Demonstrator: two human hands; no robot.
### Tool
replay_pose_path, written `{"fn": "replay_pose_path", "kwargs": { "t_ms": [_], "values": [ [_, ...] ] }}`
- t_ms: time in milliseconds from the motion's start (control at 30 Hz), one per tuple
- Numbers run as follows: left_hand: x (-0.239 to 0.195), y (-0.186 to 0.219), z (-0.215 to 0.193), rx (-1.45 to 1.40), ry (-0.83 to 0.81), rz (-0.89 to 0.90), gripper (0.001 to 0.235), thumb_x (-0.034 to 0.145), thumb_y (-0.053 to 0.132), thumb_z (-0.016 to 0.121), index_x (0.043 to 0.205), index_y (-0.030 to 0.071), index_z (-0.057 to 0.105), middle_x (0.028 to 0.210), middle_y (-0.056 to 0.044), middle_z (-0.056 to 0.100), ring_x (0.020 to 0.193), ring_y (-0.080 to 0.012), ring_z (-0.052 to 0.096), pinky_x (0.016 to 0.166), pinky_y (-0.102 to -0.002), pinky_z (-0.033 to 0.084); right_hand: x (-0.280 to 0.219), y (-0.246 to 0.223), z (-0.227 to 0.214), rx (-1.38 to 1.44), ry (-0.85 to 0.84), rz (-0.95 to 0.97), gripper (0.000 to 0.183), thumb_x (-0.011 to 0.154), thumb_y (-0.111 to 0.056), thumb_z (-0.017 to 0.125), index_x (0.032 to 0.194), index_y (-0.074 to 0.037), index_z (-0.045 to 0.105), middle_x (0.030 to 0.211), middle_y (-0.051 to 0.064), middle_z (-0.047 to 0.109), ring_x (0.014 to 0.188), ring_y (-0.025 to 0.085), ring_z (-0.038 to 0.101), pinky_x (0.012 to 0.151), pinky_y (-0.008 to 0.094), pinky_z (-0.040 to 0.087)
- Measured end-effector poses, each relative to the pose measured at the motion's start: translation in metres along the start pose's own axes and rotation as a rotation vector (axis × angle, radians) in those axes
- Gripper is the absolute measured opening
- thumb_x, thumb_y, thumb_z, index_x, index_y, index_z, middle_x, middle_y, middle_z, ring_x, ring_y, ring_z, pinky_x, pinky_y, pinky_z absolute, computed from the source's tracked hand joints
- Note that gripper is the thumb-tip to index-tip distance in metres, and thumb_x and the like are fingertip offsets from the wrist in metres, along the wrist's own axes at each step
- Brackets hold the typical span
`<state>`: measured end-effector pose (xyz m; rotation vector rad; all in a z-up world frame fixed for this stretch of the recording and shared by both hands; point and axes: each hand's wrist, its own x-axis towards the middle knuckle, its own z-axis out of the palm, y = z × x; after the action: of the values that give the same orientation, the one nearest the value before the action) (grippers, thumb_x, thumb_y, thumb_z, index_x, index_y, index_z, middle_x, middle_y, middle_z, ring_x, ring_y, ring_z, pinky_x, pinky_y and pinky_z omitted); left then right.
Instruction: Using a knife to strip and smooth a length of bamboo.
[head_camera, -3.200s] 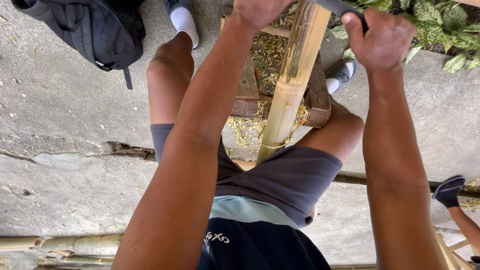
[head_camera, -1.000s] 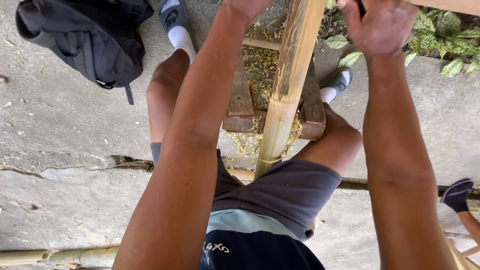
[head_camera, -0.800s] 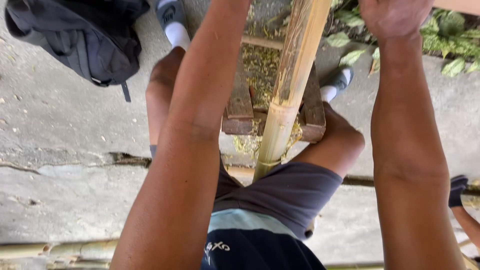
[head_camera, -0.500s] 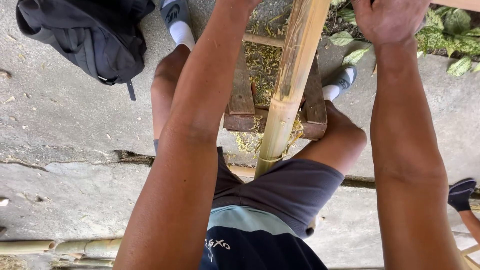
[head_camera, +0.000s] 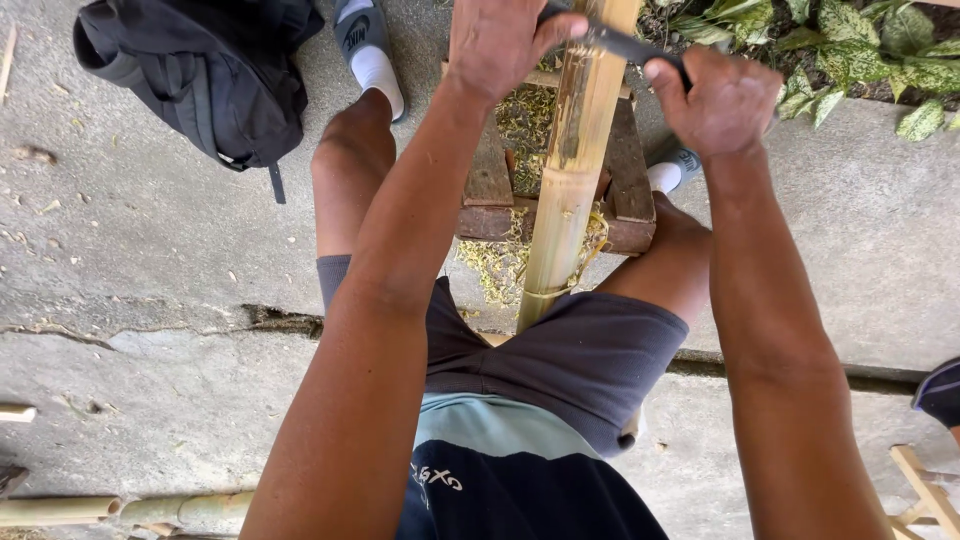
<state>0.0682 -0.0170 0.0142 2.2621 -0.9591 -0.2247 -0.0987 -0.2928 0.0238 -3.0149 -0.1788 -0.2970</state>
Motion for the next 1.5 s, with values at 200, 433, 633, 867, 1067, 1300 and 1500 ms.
{"fn": "replay_pose_path", "kwargs": {
  "t_ms": [200, 433, 633, 867, 1067, 1300, 1500],
  "values": [
    [-0.056, 0.042, -0.025, 0.243, 0.257, 0.171, 0.065, 0.096, 0.074, 0.045, 0.076, 0.014, 0.061, 0.079, -0.005, 0.057, 0.084, -0.0239, 0.051, 0.083, -0.044, 0.036, -0.063, -0.037, -0.003, 0.038, -0.075, 0.07, 0.065, 0.117, -0.06, 0.049, 0.065, -0.022, 0.046, 0.054, -0.009, 0.04, 0.038, 0.007, 0.031, 0.035, 0.029, 0.026],
    [-0.126, 0.078, -0.013, 0.154, 0.218, 0.139, 0.066, 0.1, 0.073, 0.045, 0.081, 0.013, 0.062, 0.082, -0.002, 0.056, 0.085, -0.0224, 0.046, 0.083, -0.042, 0.033, -0.113, -0.088, -0.054, 0.102, -0.158, 0.143, 0.065, 0.113, -0.061, 0.054, 0.065, -0.018, 0.051, 0.051, -0.004, 0.043, 0.039, 0.012, 0.035, 0.038, 0.032, 0.031],
    [-0.15, 0.106, -0.001, 0.148, 0.121, 0.014, 0.062, 0.095, 0.073, 0.045, 0.088, 0.013, 0.063, 0.088, -0.002, 0.057, 0.092, -0.0239, 0.05, 0.087, -0.043, 0.036, -0.132, -0.116, -0.105, 0.057, -0.069, 0.166, 0.058, 0.108, -0.056, 0.062, 0.069, -0.013, 0.058, 0.058, 0.002, 0.055, 0.045, 0.016, 0.048, 0.043, 0.032, 0.035],
    [-0.141, 0.155, 0.035, 0.239, -0.117, 0.066, 0.065, 0.101, 0.063, 0.039, 0.121, 0.006, 0.062, 0.129, -0.017, 0.053, 0.128, -0.0337, 0.045, 0.119, -0.055, 0.024, -0.196, -0.123, -0.113, -0.093, -0.106, 0.482, 0.022, 0.096, -0.033, 0.075, 0.1, -0.011, 0.074, 0.093, 0.009, 0.064, 0.08, 0.025, 0.063, 0.062, 0.034, 0.049],
    [-0.147, 0.162, 0.032, 0.306, -0.331, 0.005, 0.082, 0.103, 0.064, 0.026, 0.158, 0.003, 0.031, 0.166, -0.022, 0.018, 0.155, -0.0375, 0.009, 0.126, -0.052, 0.01, -0.188, -0.136, -0.132, -0.011, -0.208, 0.571, 0.027, 0.094, -0.036, 0.077, 0.099, -0.009, 0.072, 0.095, 0.013, 0.065, 0.085, 0.031, 0.065, 0.065, 0.043, 0.053],
    [-0.137, 0.119, 0.035, 0.359, -0.347, -0.047, 0.095, 0.1, 0.069, 0.013, 0.161, -0.004, 0.015, 0.168, -0.023, 0.008, 0.155, -0.0352, 0.003, 0.126, -0.049, 0.008, -0.138, -0.125, -0.124, 0.087, -0.461, 0.539, 0.061, 0.099, -0.065, 0.059, 0.08, -0.007, 0.064, 0.068, 0.008, 0.062, 0.058, 0.025, 0.064, 0.054, 0.042, 0.049],
    [-0.098, 0.102, -0.02, 0.4, -0.445, -0.178, 0.094, 0.101, 0.07, 0.013, 0.162, -0.002, 0.014, 0.169, -0.024, 0.009, 0.157, -0.035, 0.004, 0.128, -0.05, 0.006, -0.094, -0.092, -0.066, 0.075, -0.478, 0.442, 0.076, 0.106, -0.078, 0.039, 0.076, -0.012, 0.061, 0.059, 0.005, 0.055, 0.054, 0.024, 0.058, 0.056, 0.045, 0.048]
  ]
}}
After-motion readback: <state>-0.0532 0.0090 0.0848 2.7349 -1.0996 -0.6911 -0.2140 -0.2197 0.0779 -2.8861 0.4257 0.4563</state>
